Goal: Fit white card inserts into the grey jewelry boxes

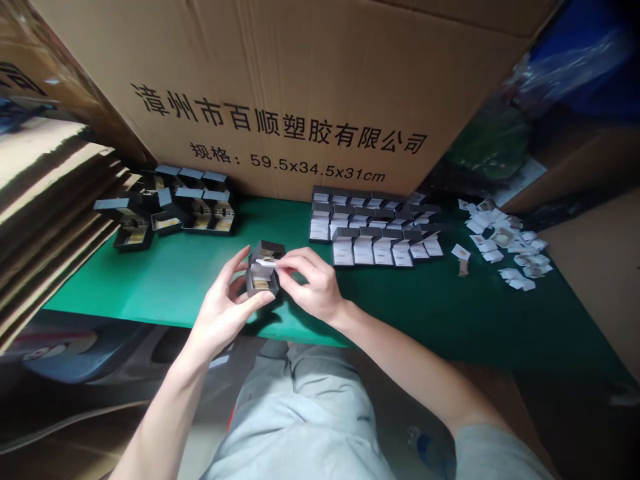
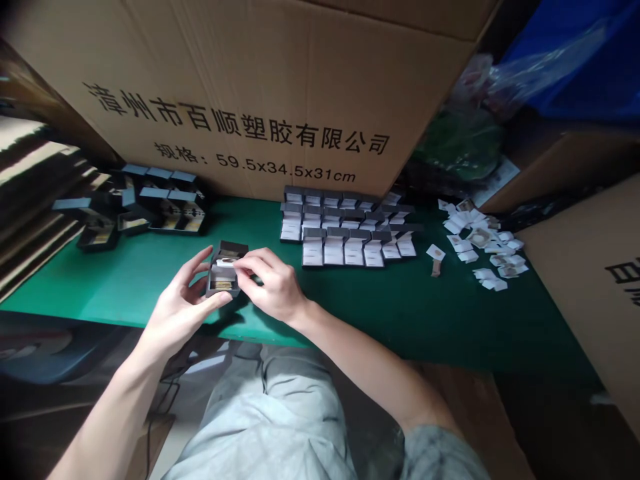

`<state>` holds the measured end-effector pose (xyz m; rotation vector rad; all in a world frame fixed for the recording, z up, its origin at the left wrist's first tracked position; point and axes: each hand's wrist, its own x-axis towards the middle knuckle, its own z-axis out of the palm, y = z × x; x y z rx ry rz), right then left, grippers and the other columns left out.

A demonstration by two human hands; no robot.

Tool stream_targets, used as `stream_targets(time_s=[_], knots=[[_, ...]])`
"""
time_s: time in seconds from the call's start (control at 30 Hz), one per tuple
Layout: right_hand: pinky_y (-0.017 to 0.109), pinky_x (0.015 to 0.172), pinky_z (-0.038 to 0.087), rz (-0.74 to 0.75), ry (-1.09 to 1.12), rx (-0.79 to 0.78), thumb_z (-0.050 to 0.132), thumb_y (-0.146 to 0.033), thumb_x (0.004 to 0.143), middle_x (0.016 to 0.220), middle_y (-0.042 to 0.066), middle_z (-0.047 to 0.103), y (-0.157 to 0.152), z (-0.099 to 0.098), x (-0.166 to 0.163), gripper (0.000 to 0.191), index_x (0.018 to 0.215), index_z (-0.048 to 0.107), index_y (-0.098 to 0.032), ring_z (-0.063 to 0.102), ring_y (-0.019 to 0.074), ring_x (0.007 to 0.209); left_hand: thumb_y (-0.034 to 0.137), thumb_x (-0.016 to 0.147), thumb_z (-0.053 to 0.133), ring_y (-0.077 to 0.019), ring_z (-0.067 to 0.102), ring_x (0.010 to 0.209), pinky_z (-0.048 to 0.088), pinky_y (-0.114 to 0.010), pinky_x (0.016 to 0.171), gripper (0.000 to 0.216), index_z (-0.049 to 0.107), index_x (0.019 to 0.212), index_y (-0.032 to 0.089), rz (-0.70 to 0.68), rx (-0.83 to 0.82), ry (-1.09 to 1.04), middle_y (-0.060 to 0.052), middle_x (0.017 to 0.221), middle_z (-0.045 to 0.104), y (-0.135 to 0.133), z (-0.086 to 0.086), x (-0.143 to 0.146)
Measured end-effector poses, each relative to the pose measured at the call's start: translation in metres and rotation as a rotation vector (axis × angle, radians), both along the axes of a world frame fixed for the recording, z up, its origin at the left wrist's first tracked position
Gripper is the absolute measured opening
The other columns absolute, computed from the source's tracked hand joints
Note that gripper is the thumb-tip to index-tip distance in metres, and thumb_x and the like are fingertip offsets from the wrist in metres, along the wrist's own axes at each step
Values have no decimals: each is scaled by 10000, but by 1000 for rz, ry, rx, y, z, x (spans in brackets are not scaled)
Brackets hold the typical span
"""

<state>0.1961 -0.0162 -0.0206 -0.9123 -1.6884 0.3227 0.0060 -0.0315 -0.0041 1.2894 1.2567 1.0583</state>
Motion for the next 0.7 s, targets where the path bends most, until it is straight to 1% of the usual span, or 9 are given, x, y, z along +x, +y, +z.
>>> stream_targets(time_s=[0.2,0.27,0.33,0.43,0.53,0.7], knots=[[303,875,654,24,-47,-44,594,-238,1026,1035,61,768,1,-3,-2,166,1014,758,-257,749,176,970,473,682,948,-357,659,1299,635,-430,1004,1008,496,1550,231,-37,-33,-46,-164,1466,623,-2,4,2],[313,897,653,25,-57,-78,595,-245,1029,1052,57,767,1,-4,-3,168,1027,761,-270,749,178,991,459,678,955,-356,665,1291,631,-440,1013,994,509,1536,226,-34,-44,-53,-164,1466,627,-3,6,2],[310,903,654,27,-60,-103,596,-254,1034,1077,61,756,1,-5,-3,173,1044,767,-270,746,175,986,455,682,955,-345,695,1239,631,-449,1011,985,512,1532,226,-33,-52,-54,-160,1426,650,-3,6,2],[293,846,654,16,-55,-81,601,-285,1041,1022,64,734,1,-7,-3,181,1034,780,-256,735,166,901,457,691,952,-319,721,1183,633,-421,1002,971,514,1528,235,-33,-46,-50,-151,1404,654,-3,6,2],[285,794,641,2,-72,-83,601,-310,1045,966,52,723,1,-8,-2,192,1028,787,-264,714,157,826,445,690,954,-303,720,1179,632,-390,996,958,519,1518,239,-36,-44,-51,-139,1392,655,-2,6,2],[270,733,614,-4,-87,-90,586,-314,1050,949,44,733,1,-6,-1,203,1019,779,-259,684,138,740,417,703,952,-288,722,1156,636,-391,984,919,525,1500,250,-66,-57,-59,-115,1322,691,-2,3,0]])
